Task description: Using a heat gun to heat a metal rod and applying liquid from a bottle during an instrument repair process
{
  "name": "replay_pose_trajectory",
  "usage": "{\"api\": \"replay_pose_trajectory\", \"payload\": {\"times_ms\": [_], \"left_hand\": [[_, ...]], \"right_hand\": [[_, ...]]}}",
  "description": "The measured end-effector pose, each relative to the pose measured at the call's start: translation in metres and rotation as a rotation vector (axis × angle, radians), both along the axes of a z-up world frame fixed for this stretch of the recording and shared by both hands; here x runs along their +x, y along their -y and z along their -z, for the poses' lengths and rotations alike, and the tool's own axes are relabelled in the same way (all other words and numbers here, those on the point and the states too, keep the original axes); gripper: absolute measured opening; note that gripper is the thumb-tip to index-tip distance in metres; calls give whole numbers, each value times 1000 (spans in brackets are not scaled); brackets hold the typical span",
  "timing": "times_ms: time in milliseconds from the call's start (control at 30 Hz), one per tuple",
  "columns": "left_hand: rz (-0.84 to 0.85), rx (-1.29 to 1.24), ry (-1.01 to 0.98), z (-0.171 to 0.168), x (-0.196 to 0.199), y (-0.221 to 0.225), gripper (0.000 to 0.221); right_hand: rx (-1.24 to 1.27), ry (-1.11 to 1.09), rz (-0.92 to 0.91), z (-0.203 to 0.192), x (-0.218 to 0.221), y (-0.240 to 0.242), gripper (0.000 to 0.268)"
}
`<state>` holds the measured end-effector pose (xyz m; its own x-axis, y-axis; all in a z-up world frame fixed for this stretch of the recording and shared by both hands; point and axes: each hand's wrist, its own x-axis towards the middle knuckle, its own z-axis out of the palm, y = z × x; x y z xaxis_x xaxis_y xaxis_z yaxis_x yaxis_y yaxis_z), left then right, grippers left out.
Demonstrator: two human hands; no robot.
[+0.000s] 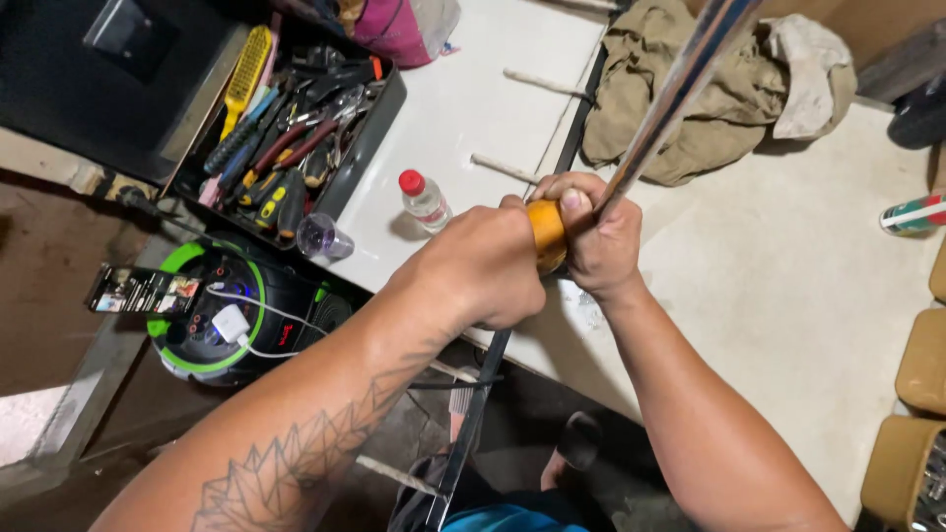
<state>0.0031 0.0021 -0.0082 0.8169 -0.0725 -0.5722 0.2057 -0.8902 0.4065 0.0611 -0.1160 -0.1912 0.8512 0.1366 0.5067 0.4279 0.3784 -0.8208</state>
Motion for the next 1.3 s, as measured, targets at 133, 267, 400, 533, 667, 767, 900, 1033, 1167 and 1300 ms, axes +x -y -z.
{"api": "replay_pose_trajectory", "payload": {"times_ms": [133,267,400,533,667,767,900,1033,1167,1300], "left_hand": [[13,-9,18,-2,2,0,55],[5,13,0,-1,0,2,53],[0,2,9,1,1,0,52],[-1,-19,22,-1,-1,1,52],[0,-17,20,-1,-1,-1,52],[1,-25,16,-1,-3,-2,53],[7,-23,-2,-11,-5,-2,55],[3,-30,10,-1,-2,-3,55],[3,-39,18,0,-4,-1,55],[2,-7,22,-5,-5,-4,54]], "right_hand": [[3,-4,0,3,2,1,24],[6,-11,-2,3,0,1,24],[6,-21,-8,4,1,1,24],[31,-30,-7,5,0,0,23],[34,-20,-14,6,1,-1,23],[32,-23,-13,3,-3,-1,23],[22,-13,-11,1,-1,0,23],[32,-15,-16,1,-3,-2,23],[26,-16,-9,1,-2,-1,24],[20,-4,-11,2,0,-4,24]]}}
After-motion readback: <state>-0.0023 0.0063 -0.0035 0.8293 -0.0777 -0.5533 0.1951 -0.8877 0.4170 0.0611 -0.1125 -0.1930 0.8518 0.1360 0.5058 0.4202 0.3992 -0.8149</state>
